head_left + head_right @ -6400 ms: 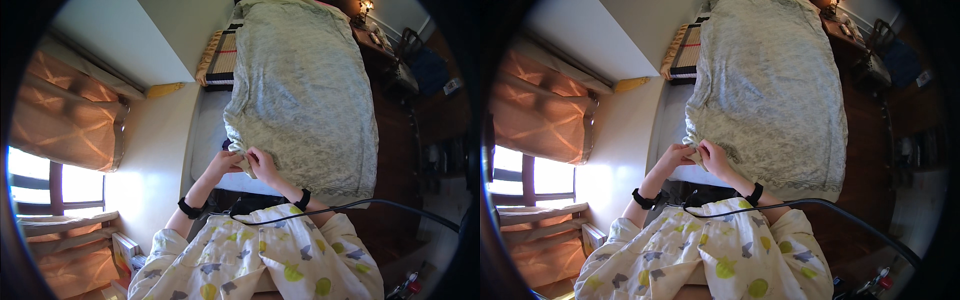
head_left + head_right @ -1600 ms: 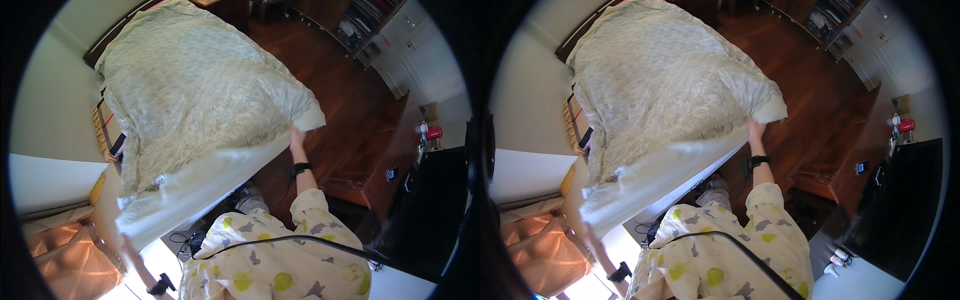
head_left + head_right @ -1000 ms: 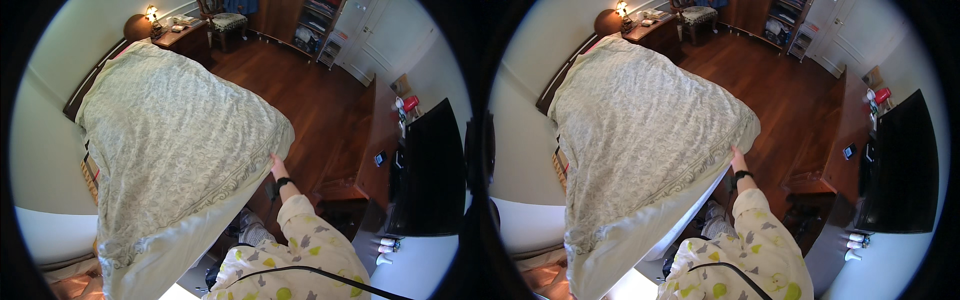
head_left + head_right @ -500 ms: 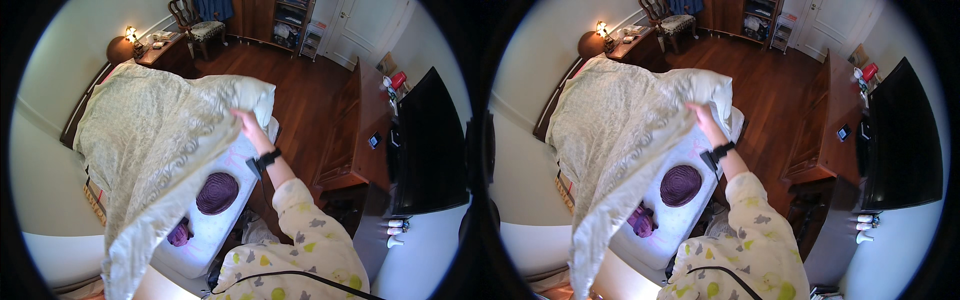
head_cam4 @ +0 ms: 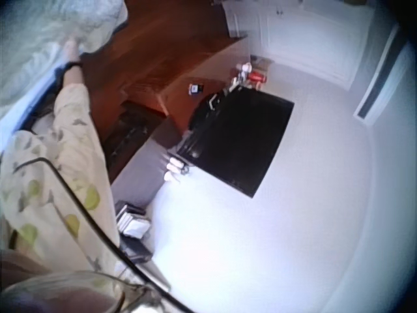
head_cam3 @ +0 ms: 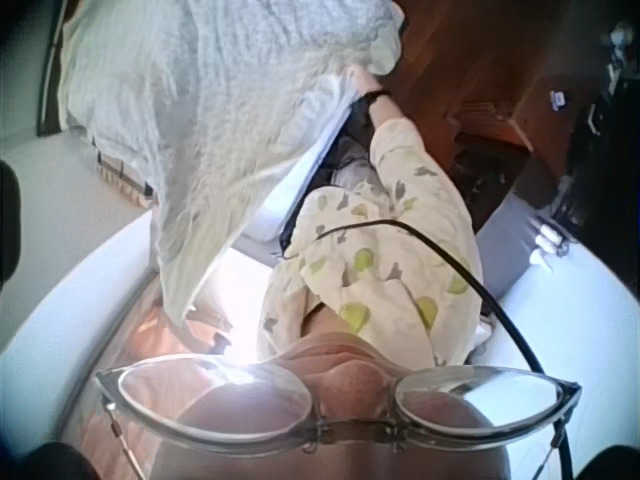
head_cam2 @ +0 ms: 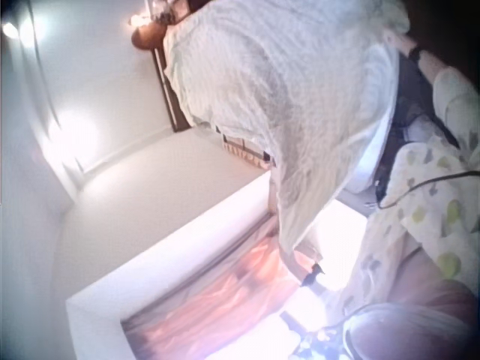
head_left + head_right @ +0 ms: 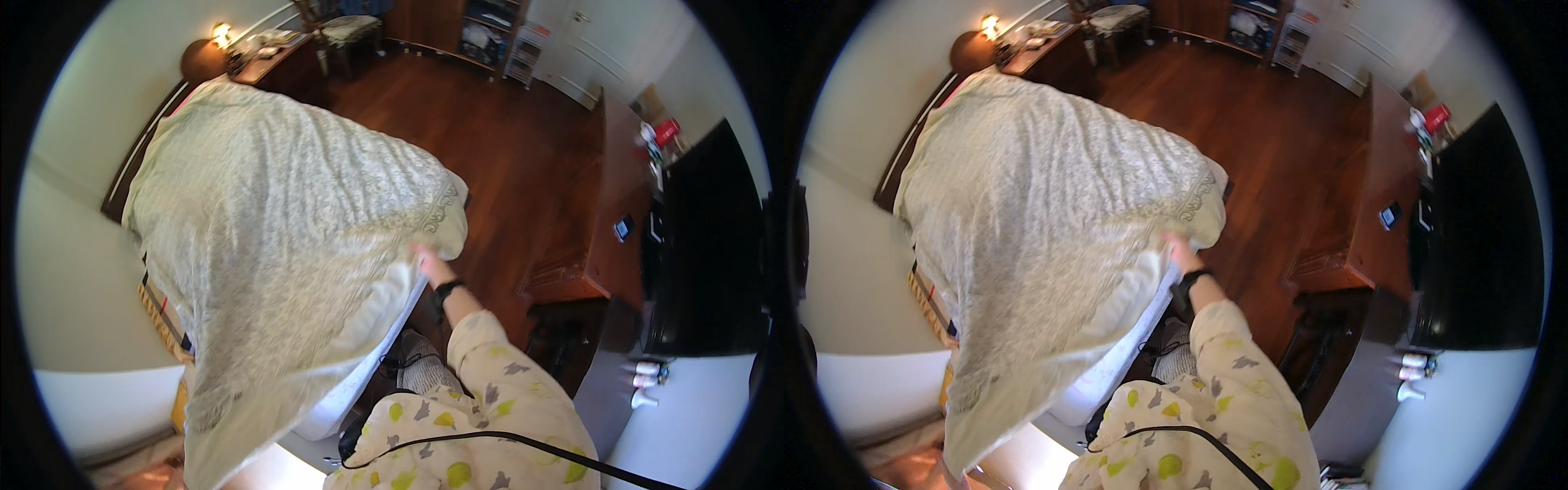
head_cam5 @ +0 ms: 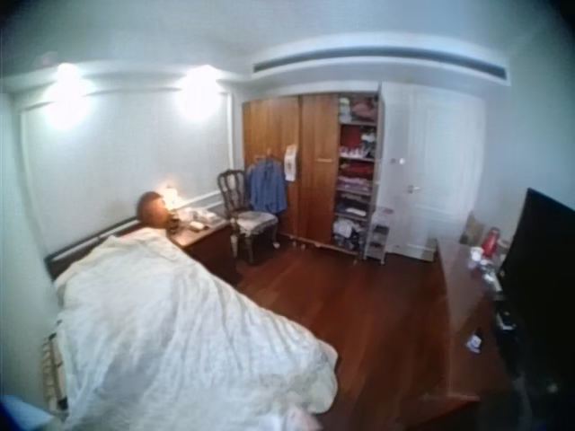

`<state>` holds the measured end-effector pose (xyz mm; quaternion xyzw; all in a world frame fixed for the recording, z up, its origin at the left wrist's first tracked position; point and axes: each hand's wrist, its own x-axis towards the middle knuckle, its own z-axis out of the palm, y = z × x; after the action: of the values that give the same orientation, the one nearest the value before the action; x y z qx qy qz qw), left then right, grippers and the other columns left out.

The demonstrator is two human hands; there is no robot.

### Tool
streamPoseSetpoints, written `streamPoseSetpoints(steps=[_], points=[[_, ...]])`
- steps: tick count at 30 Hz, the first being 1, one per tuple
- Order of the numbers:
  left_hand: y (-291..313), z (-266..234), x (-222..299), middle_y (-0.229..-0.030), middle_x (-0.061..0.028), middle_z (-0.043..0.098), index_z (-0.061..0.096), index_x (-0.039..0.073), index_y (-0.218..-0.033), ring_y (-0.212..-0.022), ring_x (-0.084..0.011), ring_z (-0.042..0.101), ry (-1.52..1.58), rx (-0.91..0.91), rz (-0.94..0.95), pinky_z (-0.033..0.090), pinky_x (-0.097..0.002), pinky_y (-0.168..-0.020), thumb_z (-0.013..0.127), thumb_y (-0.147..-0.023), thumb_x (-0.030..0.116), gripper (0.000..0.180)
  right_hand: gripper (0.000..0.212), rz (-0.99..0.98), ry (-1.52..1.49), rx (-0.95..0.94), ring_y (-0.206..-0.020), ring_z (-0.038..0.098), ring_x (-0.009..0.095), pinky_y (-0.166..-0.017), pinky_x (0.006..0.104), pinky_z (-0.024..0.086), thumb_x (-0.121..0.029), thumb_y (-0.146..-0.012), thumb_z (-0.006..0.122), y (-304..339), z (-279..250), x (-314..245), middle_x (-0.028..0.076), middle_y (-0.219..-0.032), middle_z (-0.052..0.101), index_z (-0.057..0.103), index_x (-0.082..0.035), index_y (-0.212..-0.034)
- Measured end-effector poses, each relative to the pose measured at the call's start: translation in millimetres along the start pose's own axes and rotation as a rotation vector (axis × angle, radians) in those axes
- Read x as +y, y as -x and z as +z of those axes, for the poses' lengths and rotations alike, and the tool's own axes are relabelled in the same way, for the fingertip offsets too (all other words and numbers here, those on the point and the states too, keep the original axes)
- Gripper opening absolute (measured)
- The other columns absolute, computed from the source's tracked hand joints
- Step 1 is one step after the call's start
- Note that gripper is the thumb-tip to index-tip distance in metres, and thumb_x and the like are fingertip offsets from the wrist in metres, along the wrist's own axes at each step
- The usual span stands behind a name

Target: The person folds a striped futon mat on a bed, then spreads and folds a large patterned duvet cover over it. The person repeatedly adjusts and refolds the duvet to achieve a neat rectangular shape.

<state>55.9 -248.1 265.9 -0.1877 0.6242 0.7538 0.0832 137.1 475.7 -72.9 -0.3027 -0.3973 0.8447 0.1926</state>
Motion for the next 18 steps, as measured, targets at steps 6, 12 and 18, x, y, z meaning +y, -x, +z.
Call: streamPoseSetpoints(steps=[6, 12, 18], points=[[45.3, -12.7, -69.5, -0.098, -0.0111, 0.056, 0.05, 0.0, -0.106, -0.089, -0.0199, 0.056, -0.454, 0.22, 0.187, 0.047, -0.0305, -0.074, 0.057, -0.077, 0.012, 0.032, 0.026, -0.251, -0.151, -0.02, -0.088, 0.054, 0.017, -0.081, 0.0288, 0.044, -0.01, -0.07, 0.06, -100.4, 44.8, -225.0, 0.006, -0.094, 0.058, 0.059, -0.002, -0.095], [52.1, -8.7, -139.0, -0.091, -0.0122, 0.058, 0.052, -0.004, -0.103, -0.077, -0.0224, 0.06, 0.061, 0.243, -0.146, 0.05, -0.0298, -0.067, 0.06, -0.074, 0.003, 0.031, 0.036, -0.37, -0.002, -0.126, -0.093, 0.054, 0.018, -0.082, 0.0311, 0.042, -0.008, -0.071, 0.067, -99.6, 129.8, -337.1, 0.006, -0.103, 0.057, 0.055, -0.002, -0.105], [108.2, -65.8, -191.3, -0.092, -0.0119, 0.058, 0.051, -0.004, -0.105, -0.076, -0.0206, 0.059, 0.087, 0.441, -0.247, 0.049, -0.0295, -0.067, 0.06, -0.076, 0.01, 0.033, 0.048, -0.273, 0.132, -0.136, -0.106, 0.047, 0.022, -0.092, 0.035, 0.036, -0.02, -0.079, 0.061, -65.3, 84.1, -245.7, 0.009, -0.117, 0.049, 0.045, 0.002, -0.118]])
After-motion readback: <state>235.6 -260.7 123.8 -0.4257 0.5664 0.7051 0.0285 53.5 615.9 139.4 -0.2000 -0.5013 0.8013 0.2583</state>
